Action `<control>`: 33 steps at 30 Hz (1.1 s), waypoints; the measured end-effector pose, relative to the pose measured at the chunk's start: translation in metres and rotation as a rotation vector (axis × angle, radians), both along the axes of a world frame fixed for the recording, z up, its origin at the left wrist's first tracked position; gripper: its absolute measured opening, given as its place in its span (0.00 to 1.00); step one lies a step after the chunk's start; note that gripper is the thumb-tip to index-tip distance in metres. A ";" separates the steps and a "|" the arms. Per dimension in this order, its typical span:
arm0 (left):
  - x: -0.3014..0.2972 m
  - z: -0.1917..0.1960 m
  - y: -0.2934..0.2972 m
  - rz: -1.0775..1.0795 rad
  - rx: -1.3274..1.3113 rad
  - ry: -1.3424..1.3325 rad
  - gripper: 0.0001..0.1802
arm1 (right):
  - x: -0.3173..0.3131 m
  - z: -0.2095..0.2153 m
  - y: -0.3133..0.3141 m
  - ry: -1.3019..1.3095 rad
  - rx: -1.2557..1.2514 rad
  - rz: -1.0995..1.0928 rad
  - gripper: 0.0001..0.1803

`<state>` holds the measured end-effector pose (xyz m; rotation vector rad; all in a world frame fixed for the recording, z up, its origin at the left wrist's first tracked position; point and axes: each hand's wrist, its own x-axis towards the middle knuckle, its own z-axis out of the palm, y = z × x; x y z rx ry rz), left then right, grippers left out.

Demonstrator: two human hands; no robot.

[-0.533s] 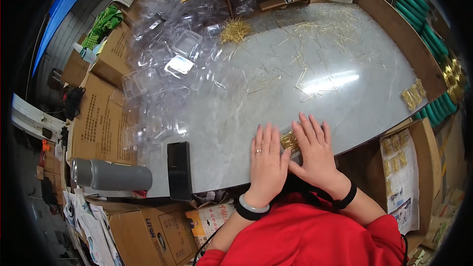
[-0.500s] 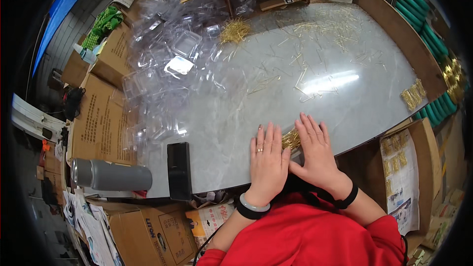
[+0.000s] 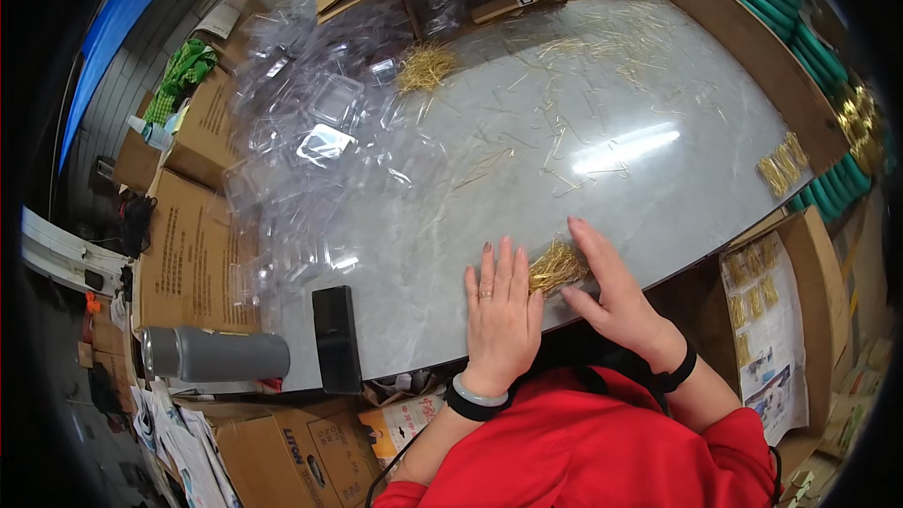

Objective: Sorting small metal pins into plastic trays and placing the trays in a box.

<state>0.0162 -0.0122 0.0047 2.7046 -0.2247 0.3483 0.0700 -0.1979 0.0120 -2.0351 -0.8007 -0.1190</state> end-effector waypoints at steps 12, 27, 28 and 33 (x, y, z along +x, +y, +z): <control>0.001 0.000 -0.004 0.008 0.073 -0.069 0.32 | 0.002 0.003 0.004 0.126 0.143 -0.061 0.35; 0.000 -0.004 -0.004 0.015 0.127 -0.067 0.32 | -0.004 -0.003 0.015 0.108 0.057 -0.075 0.32; 0.001 -0.004 -0.004 0.017 0.154 -0.064 0.32 | -0.009 -0.004 0.016 -0.012 -0.081 -0.134 0.33; 0.000 -0.001 -0.003 0.009 0.205 -0.044 0.34 | -0.015 -0.001 0.019 -0.107 -0.233 -0.185 0.38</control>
